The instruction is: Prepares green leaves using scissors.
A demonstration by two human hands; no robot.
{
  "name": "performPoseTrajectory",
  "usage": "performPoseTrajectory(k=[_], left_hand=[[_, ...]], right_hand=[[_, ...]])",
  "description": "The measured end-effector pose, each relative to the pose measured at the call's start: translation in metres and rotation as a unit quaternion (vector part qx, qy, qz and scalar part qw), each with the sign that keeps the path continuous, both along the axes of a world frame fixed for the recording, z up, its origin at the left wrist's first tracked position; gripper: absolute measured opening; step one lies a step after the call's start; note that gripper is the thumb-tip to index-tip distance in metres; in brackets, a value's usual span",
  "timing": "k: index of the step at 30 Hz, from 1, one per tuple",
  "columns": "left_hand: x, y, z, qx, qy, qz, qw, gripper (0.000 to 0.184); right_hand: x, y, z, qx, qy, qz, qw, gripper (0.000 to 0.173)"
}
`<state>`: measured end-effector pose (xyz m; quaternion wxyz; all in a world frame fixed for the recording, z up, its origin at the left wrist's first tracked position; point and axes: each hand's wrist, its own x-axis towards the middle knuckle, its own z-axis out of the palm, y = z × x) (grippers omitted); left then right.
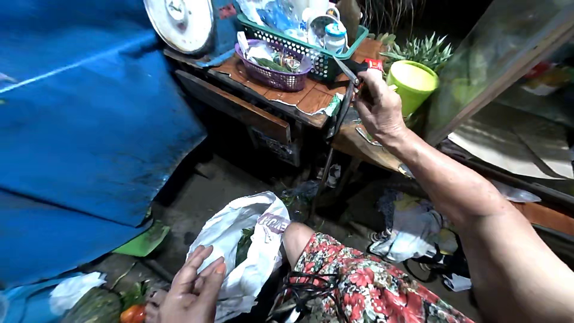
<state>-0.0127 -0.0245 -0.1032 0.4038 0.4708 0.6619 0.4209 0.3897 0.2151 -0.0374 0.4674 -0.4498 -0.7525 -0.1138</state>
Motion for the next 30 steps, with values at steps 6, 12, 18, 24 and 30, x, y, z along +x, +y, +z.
performPoseTrajectory(k=[6,12,18,24,30], left_hand=[[0.015,0.006,0.002,0.047,-0.023,0.001,0.999,0.047],[0.028,0.013,0.012,0.103,-0.001,-0.006,0.995,0.034],[0.039,0.015,0.014,0.089,-0.059,-0.007,0.994,0.036],[0.037,0.013,0.013,0.075,-0.094,-0.04,0.992,0.028],[0.027,0.013,0.017,0.08,-0.099,-0.009,0.992,0.015]], right_hand=[[-0.065,-0.044,0.009,-0.203,0.277,0.2,0.917,0.036],[-0.128,-0.083,-0.014,-0.378,0.373,0.315,0.787,0.037],[-0.17,-0.106,-0.039,-0.466,0.409,0.369,0.692,0.035],[-0.204,-0.124,-0.048,-0.5,0.448,0.399,0.625,0.035],[-0.211,-0.13,-0.059,-0.489,0.413,0.417,0.646,0.033]])
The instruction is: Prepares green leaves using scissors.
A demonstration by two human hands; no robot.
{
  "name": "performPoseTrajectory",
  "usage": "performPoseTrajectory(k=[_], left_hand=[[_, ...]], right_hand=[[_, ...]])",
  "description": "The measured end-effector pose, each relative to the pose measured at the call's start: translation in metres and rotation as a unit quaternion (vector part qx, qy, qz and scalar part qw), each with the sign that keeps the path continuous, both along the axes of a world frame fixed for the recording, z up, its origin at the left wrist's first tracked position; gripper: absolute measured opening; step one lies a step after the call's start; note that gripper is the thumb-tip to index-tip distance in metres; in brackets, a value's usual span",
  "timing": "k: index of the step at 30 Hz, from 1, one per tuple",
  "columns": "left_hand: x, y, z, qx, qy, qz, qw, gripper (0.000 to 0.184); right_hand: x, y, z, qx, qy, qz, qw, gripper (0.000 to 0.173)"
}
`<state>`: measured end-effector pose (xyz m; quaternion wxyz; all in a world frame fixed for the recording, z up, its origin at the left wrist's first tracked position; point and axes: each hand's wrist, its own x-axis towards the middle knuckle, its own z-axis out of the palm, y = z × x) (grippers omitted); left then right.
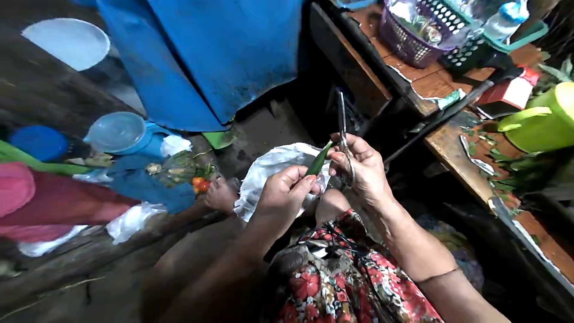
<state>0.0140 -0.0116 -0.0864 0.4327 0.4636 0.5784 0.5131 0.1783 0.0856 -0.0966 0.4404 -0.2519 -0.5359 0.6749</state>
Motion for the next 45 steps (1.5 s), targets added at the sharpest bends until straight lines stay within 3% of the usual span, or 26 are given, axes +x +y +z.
performPoseTrajectory(k=[5,11,25,34,40,45], left_hand=[[-0.007,0.001,0.004,0.014,-0.053,0.058,0.997,0.018],[-0.008,0.0,0.003,-0.009,-0.096,0.052,0.994,0.02],[-0.021,-0.01,-0.007,-0.092,-0.102,0.072,0.988,0.024],[-0.025,-0.01,-0.009,-0.074,-0.103,0.081,0.989,0.022],[-0.025,-0.008,-0.006,-0.077,-0.095,0.106,0.987,0.019],[-0.021,-0.008,-0.011,-0.072,-0.096,0.05,0.992,0.022]], right_hand=[[0.007,-0.013,-0.027,-0.011,-0.065,0.05,0.997,0.035],[0.011,-0.028,-0.036,-0.011,-0.097,0.122,0.988,0.03],[-0.002,-0.034,-0.038,-0.051,-0.124,0.134,0.982,0.03],[-0.006,-0.034,-0.044,-0.071,-0.111,0.129,0.983,0.025],[0.003,-0.034,-0.049,-0.039,-0.141,0.165,0.975,0.041],[0.004,-0.034,-0.047,-0.037,-0.17,0.166,0.971,0.042]])
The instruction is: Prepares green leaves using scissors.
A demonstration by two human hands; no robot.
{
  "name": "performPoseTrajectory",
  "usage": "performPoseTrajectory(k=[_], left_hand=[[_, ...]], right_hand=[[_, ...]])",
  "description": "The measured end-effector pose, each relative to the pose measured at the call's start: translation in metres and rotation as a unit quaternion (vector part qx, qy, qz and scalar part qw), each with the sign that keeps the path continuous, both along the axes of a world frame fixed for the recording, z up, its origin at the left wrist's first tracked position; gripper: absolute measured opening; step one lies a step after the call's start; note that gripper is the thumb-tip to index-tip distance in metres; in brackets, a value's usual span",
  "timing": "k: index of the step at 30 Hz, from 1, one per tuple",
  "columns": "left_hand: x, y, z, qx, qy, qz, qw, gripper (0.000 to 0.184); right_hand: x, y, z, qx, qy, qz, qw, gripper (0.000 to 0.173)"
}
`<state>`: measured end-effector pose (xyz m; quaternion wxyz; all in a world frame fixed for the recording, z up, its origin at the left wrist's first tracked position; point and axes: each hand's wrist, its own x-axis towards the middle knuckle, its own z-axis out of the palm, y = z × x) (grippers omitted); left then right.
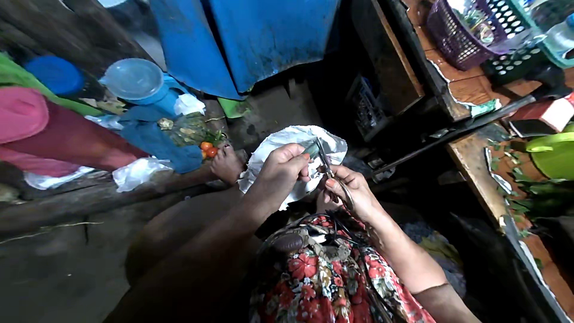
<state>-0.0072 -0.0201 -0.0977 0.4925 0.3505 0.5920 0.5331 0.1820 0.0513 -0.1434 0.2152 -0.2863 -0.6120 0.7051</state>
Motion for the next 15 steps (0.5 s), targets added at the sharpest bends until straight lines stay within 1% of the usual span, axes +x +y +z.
performPoseTrajectory(k=[4,8,12,15], left_hand=[[0.0007,-0.0006,-0.0046,0.001,0.022,-0.034,0.999,0.023],[-0.0007,-0.0009,-0.0034,-0.008,0.032,-0.03,0.999,0.023],[-0.0009,-0.001,-0.0042,-0.007,0.029,-0.025,0.999,0.022],[-0.0012,-0.0014,-0.0036,0.004,0.025,-0.009,1.0,0.021]], right_hand=[[-0.0009,-0.0006,0.0011,-0.008,0.001,-0.005,1.0,0.037],[-0.0022,-0.0027,-0.0006,-0.004,0.011,-0.013,1.0,0.032],[-0.0035,-0.004,-0.0016,0.002,0.022,-0.029,0.999,0.032],[-0.0035,-0.0037,-0.0045,0.004,0.031,-0.04,0.999,0.029]])
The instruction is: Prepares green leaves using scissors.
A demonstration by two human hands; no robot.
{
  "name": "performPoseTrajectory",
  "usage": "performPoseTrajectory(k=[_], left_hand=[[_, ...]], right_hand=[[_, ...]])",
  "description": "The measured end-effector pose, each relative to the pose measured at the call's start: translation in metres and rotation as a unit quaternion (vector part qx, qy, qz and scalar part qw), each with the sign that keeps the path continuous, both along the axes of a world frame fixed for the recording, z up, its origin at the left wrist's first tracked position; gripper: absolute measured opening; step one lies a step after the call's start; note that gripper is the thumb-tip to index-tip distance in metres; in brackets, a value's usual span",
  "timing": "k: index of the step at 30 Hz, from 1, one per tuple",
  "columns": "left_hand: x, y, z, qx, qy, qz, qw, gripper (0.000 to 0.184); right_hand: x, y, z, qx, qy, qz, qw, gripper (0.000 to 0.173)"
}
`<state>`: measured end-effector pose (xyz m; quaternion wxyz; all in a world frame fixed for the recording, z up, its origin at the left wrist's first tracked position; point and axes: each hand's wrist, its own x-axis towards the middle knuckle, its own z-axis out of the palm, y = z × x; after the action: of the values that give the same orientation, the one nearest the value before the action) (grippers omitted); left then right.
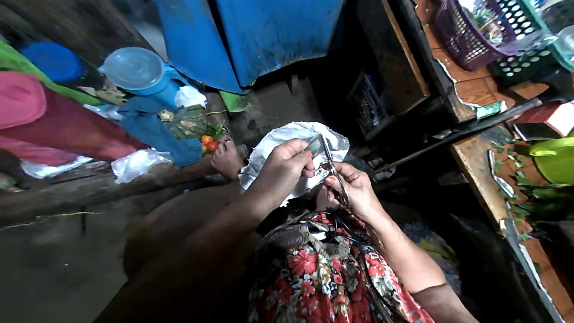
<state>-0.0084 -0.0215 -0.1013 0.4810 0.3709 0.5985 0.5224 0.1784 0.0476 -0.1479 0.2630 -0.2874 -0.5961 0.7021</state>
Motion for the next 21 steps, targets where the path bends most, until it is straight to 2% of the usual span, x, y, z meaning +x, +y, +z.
performPoseTrajectory(k=[7,11,21], left_hand=[[-0.0015,0.0008,0.0002,0.009,0.007,0.003,1.0,0.02],[0.0016,0.0001,0.0009,-0.028,0.032,-0.049,0.998,0.02],[-0.0012,-0.0007,0.0068,-0.085,0.046,-0.095,0.991,0.021]], right_hand=[[0.007,0.0003,-0.0021,0.053,-0.075,0.039,0.995,0.04],[0.007,0.0002,-0.0022,0.065,-0.079,0.036,0.994,0.036],[0.0072,0.0016,0.0034,0.037,-0.034,0.002,0.999,0.03]])
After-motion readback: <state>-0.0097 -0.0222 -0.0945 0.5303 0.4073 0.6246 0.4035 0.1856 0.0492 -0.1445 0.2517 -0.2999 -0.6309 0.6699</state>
